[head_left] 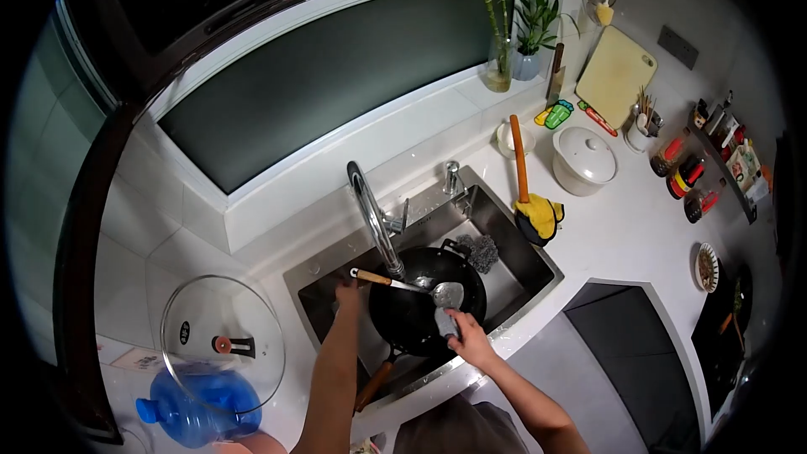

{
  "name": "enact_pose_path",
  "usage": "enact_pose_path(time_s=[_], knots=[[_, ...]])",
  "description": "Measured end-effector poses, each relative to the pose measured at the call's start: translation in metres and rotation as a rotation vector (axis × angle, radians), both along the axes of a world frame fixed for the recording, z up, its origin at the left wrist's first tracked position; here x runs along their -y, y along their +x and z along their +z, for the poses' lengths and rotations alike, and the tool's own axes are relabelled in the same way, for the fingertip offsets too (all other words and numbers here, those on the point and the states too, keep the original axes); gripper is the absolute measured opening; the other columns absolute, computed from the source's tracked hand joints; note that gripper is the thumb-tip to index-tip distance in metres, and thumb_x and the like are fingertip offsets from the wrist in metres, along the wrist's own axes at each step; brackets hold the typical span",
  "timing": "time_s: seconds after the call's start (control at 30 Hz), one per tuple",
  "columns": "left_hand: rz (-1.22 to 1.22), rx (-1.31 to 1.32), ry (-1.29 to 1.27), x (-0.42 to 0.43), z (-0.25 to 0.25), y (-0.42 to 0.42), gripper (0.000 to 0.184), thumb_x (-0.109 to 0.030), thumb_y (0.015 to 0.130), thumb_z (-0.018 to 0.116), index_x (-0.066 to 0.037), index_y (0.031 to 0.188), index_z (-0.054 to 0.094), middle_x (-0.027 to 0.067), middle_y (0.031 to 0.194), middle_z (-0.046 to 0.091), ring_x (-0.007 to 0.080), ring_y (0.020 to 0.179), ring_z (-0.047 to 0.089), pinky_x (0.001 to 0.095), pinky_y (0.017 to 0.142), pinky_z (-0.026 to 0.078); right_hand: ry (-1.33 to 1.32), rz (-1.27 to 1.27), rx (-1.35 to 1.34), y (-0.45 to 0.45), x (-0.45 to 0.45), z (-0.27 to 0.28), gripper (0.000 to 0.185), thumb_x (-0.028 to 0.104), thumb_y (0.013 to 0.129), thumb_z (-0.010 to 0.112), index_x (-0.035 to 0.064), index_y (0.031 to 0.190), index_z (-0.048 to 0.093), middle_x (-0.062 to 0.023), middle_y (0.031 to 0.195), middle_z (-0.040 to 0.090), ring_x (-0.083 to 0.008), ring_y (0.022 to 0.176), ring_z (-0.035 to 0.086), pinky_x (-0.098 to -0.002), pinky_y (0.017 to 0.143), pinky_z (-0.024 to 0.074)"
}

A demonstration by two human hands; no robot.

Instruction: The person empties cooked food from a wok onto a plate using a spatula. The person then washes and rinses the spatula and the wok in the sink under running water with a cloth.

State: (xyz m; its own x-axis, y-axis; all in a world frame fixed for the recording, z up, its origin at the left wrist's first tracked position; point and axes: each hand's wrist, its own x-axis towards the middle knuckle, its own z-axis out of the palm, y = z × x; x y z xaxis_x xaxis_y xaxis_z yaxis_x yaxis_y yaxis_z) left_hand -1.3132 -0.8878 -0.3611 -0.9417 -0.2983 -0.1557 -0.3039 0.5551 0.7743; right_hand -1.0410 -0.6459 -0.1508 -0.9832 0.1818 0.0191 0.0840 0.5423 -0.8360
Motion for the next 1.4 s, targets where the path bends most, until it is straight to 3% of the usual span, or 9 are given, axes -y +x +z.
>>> enact_pose_path(time_s=[0.07, 0.17, 0.3, 0.6, 0.77, 0.83, 1.07, 1.33, 1.4], knots=[[-0.012, 0.245, 0.734, -0.001, 0.021, 0.002, 0.037, -0.031, 0.08, 0.071, -0.003, 0.101, 0.059, 0.0091, 0.09, 0.063, 0.0198, 0.076, 0.063, 0.0359, 0.065, 0.05, -0.056, -0.001, 0.023, -0.003, 0.005, 0.003, 0.06, 0.004, 0.074, 0.06, 0.0133, 0.13, 0.041, -0.021, 0.106, 0.051, -0.0407, 0.098, 0.053, -0.0424, 0.086, 0.0454], [0.113, 0.207, 0.834, -0.015, 0.042, 0.006, 0.031, -0.028, 0.085, 0.068, -0.005, 0.103, 0.057, 0.0048, 0.082, 0.06, 0.012, 0.062, 0.057, 0.028, 0.051, 0.045, -0.053, -0.023, 0.075, -0.005, 0.014, 0.0, 0.06, 0.004, 0.074, 0.06, 0.0129, 0.13, 0.042, -0.0207, 0.104, 0.051, -0.0409, 0.097, 0.053, -0.0427, 0.085, 0.0456], [0.201, 0.132, 0.698, -0.018, 0.061, 0.023, 0.018, -0.021, 0.086, 0.066, -0.006, 0.091, 0.058, 0.0019, 0.071, 0.058, 0.0086, 0.052, 0.051, 0.0255, 0.044, 0.04, -0.041, -0.051, 0.061, 0.005, 0.029, 0.001, 0.061, 0.004, 0.074, 0.06, 0.0129, 0.131, 0.041, -0.0207, 0.103, 0.051, -0.0408, 0.096, 0.054, -0.0428, 0.084, 0.0459], [-0.494, 0.243, 0.203, -0.011, 0.186, 0.108, 0.029, -0.025, 0.087, 0.059, 0.002, 0.078, 0.061, 0.0114, 0.062, 0.059, 0.021, 0.06, 0.058, 0.0374, 0.059, 0.045, -0.16, -0.089, -0.188, -0.047, 0.09, 0.008, 0.069, 0.003, 0.074, 0.061, 0.0128, 0.138, 0.037, -0.0205, 0.103, 0.047, -0.0397, 0.094, 0.052, -0.0406, 0.083, 0.0444], [-0.549, 0.125, 0.209, -0.022, 0.183, 0.126, 0.021, -0.018, 0.082, 0.06, 0.003, 0.078, 0.06, 0.01, 0.067, 0.061, 0.0162, 0.06, 0.057, 0.0336, 0.057, 0.044, 0.09, -0.133, -0.175, -0.056, 0.109, -0.007, 0.061, -0.002, 0.072, 0.064, 0.0132, 0.129, 0.048, -0.0167, 0.095, 0.048, -0.0372, 0.081, 0.056, -0.0428, 0.069, 0.0488], [-0.544, 0.284, 0.319, -0.025, 0.189, 0.128, 0.014, -0.012, 0.086, 0.056, -0.001, 0.076, 0.056, 0.0018, 0.059, 0.051, 0.0074, 0.046, 0.044, 0.0236, 0.039, 0.033, 0.176, -0.179, -0.054, -0.058, 0.093, -0.026, 0.053, -0.001, 0.07, 0.064, 0.0126, 0.12, 0.053, -0.0171, 0.094, 0.05, -0.0385, 0.081, 0.057, -0.044, 0.07, 0.0502], [-0.304, 0.637, 0.788, -0.01, 0.2, 0.113, 0.011, -0.013, 0.089, 0.055, -0.005, 0.084, 0.051, 0.0009, 0.065, 0.049, 0.0071, 0.048, 0.042, 0.0212, 0.039, 0.033, -0.066, 0.01, -0.366, -0.062, 0.111, 0.0, 0.062, -0.001, 0.071, 0.066, 0.0112, 0.129, 0.048, -0.016, 0.096, 0.047, -0.0351, 0.088, 0.053, -0.0392, 0.077, 0.0472], [-0.325, 0.765, 0.82, 0.008, 0.197, 0.117, 0.012, -0.01, 0.088, 0.055, -0.003, 0.08, 0.048, 0.0018, 0.065, 0.047, 0.0077, 0.047, 0.039, 0.0219, 0.037, 0.03, 0.253, 0.057, 0.086, -0.085, 0.089, -0.047, 0.055, 0.005, 0.067, 0.07, 0.017, 0.118, 0.054, -0.0159, 0.097, 0.049, -0.0366, 0.087, 0.058, -0.0412, 0.075, 0.051], [-0.285, 0.761, 0.856, 0.011, 0.193, 0.117, 0.012, -0.009, 0.088, 0.053, -0.003, 0.08, 0.047, 0.0025, 0.064, 0.047, 0.0081, 0.046, 0.039, 0.0223, 0.037, 0.029, 0.117, 0.138, -0.217, -0.074, 0.108, -0.023, 0.054, 0.004, 0.066, 0.069, 0.0158, 0.117, 0.055, -0.0161, 0.096, 0.048, -0.0368, 0.086, 0.057, -0.0408, 0.073, 0.0506]])
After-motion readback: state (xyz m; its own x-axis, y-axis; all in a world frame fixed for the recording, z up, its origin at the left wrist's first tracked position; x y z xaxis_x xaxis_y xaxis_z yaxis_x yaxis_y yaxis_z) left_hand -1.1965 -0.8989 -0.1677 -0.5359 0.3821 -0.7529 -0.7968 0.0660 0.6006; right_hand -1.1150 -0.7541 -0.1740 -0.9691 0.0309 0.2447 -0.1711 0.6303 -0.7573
